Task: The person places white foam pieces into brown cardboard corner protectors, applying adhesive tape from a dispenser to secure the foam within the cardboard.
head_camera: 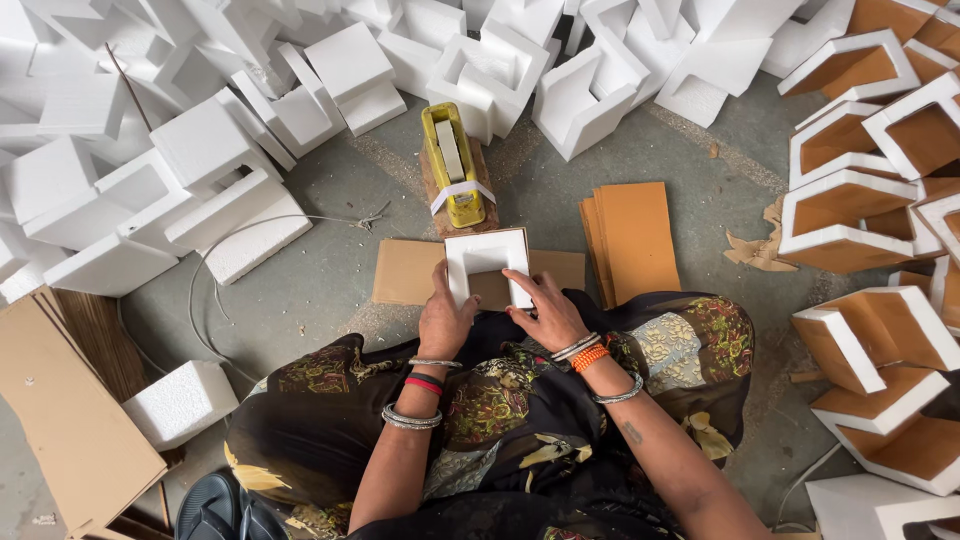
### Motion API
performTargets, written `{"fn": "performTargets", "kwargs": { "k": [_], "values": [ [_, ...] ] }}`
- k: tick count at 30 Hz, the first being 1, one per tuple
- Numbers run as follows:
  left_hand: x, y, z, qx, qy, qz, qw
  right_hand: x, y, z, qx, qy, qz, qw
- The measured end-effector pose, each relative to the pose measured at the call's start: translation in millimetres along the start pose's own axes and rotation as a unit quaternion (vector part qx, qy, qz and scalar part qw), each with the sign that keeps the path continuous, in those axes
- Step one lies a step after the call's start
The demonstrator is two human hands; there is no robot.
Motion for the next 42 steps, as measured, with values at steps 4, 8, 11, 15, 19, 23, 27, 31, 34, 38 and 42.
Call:
{"fn": "performTargets", "kwargs": {
  "k": [4,8,11,15,19,23,27,31,34,38,42],
  "values": [
    [8,-6,-1,0.004,0.012,-0.011,1.000,-2,-3,3,0.009,0.003,0.006,1.000],
    [32,-25,-1,0.039,0.088,-0.065,0.993,-5,-17,6,0.066,0.013,0.066,0.996],
    [45,-39,2,0.081,0.143,-0.114,0.980,-2,-21,11,0.091,0.029,0.171,0.981],
    [48,-39,14,0.088,0.154,-0.051,0.983,17,8,12,-0.010,0.191,0.373,0.908],
    [41,-19,38,0.090,0.214,0.082,0.969,29,28,5,-0.130,0.186,0.433,0.872],
    [22,8,52,0.031,0.174,0.164,0.971,28,29,10,-0.130,0.133,0.331,0.925],
    [17,24,58,0.109,0.210,0.235,0.943,26,16,18,-0.093,0.109,0.089,0.986],
    [5,32,57,0.066,0.159,0.188,0.967,23,8,25,-0.060,0.068,0.020,0.996],
    [7,24,54,0.006,0.147,0.153,0.977,24,11,24,-0.079,0.096,0.065,0.990],
    [26,12,45,-0.079,0.145,0.178,0.970,24,10,22,-0.054,0.104,0.094,0.989],
    [42,5,40,-0.080,0.172,0.207,0.960,26,8,22,-0.066,0.120,0.091,0.986]
  ]
}}
Point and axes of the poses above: each hand's wrist, its own z-axis towards the middle knuckle, its own y-axis out of the palm, x = y × z, the point moved 4 cm from there along z, towards the middle knuckle, and after that the axes turned 12 degrees about x, right-handed, at the moved point
